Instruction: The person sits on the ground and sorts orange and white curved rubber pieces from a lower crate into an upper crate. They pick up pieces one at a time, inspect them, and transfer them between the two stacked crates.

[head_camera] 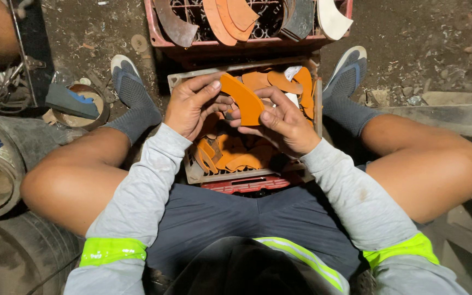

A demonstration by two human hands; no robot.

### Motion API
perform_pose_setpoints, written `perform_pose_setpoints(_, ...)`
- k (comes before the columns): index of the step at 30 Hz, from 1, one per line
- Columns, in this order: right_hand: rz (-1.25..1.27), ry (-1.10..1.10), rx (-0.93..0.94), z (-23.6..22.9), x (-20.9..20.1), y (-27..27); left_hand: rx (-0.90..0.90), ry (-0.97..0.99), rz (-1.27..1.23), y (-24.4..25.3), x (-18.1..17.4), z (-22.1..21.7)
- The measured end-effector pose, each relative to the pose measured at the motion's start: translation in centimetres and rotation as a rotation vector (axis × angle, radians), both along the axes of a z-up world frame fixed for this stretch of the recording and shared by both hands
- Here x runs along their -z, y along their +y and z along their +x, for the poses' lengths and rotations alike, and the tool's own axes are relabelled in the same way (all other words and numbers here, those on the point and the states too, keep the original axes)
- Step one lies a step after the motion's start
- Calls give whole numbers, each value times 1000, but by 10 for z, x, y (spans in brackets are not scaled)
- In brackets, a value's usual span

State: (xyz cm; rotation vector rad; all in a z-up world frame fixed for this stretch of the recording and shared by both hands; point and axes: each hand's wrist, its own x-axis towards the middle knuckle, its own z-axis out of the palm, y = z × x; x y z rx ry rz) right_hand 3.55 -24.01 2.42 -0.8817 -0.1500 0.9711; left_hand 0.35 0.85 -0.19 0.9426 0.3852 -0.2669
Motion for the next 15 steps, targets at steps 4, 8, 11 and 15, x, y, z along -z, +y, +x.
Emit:
perform_pose_setpoints(4,29,46,-20,1,-2,-1,1,-12,-5,1,4,-2)
perform_pose_setpoints(8,16,-74,-34,0,3,-1,26,-26,-18,0,7,-3)
perform_pose_setpoints(11,-23,-196,-33,-2,10,1,34,-15,-40,-2,6,-3)
perform_pose_setpoints(15,-87,-252,-17,-6,18,1,35,5,-39,-5,1,-4)
